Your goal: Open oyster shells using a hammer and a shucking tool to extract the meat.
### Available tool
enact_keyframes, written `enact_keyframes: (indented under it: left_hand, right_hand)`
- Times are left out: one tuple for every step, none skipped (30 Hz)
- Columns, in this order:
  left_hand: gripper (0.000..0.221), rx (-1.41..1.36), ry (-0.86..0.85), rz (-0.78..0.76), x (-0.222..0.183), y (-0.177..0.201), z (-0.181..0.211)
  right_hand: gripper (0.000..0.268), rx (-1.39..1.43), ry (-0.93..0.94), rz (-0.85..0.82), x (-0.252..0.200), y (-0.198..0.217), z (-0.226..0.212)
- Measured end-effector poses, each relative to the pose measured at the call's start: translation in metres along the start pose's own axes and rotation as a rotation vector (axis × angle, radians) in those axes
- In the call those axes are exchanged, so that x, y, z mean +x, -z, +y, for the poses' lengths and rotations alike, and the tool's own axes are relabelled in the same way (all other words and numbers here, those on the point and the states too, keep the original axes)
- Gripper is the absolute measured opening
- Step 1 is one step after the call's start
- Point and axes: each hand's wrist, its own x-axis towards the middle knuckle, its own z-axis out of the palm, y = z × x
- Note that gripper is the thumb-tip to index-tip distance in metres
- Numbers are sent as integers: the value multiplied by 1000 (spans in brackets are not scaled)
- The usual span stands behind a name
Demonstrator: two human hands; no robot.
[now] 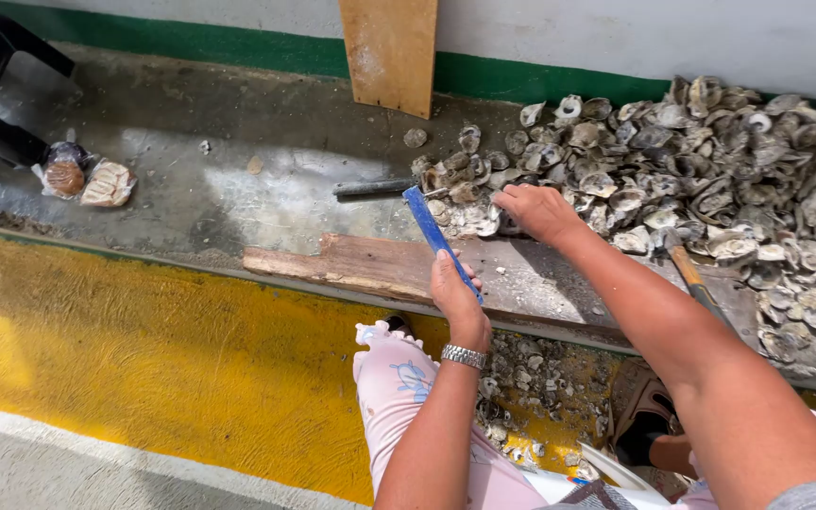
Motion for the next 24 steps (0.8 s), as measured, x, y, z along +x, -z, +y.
enact_keyframes:
  left_hand:
    - [35,-2,7,-13,1,0,-3]
    - [34,19,-2,-36,3,0,-6]
    - [34,45,-5,-60,2,2,-10]
    - [34,48,8,-73,4,6,-17]
    - [34,95,9,-138,8,7,-23]
    - [34,141,9,-204,12,7,-30]
    - [34,142,18,-221,10,5,-30]
    - [34,253,47,-289,9,4,-31]
    - [35,366,78,-356,6,4,-33]
    - [35,370,89,-374,5,5,-38]
    - [36,508,73,-443,4,6,-42]
    - [37,645,56,-513,4,6,-46]
    - [37,649,58,-528,0,5,-48]
    - [39,753,17,-569,-3,3,-50]
    - [41,855,-28,-602,-6,4,-50]
    - [41,859,-27,-610,-10,2,-55]
    - [42,933,-82,-617,-12,3,-57]
    - [44,1006,-138,-623,-14,5,-59]
    - [44,1011,-145,-618,-13,5,-61]
    - [46,1067,-213,-625,-10,6,-63]
    - [48,1123,-277,-633,-10,7,-67]
    - [48,1128,-280,-631,-10,7,-62]
    - [49,1161,-295,-629,-11,6,-60]
    - [50,1193,-310,-626,-11,4,-59]
  right_hand:
    - [20,-10,-11,1,-11,6,2]
    - [19,46,-106,55,-22,13,4]
    - [18,105,-207,107,-37,18,5]
    - [18,98,-224,107,-56,11,15]
    - [19,191,-342,131,-72,7,28]
    - [21,286,-458,158,-89,4,40]
    - [21,276,-474,164,-104,-1,48]
    - [26,358,-612,94,-120,-7,56]
    - [31,443,-751,22,-138,-13,63]
    - [31,437,-771,29,-157,-21,67]
    - [34,491,-862,-22,-174,-29,72]
    - [37,547,-952,-73,-191,-37,77]
    - [37,546,-965,-64,-201,-34,76]
    - [38,559,-959,-70,-210,-32,74]
    - [39,575,-946,-80,-216,-32,72]
    - [39,576,-953,-75,-224,-19,63]
    - [45,555,-900,-97,-226,-8,54]
    - [51,533,-847,-119,-227,3,45]
    - [51,538,-840,-115,-235,9,42]
    - [54,458,-769,-105,-242,16,40]
    - [58,377,-702,-96,-253,21,37]
    - [58,382,-700,-94,-267,24,37]
    - [55,321,-726,-107,-283,28,40]
    - [53,260,-751,-119,-299,33,43]
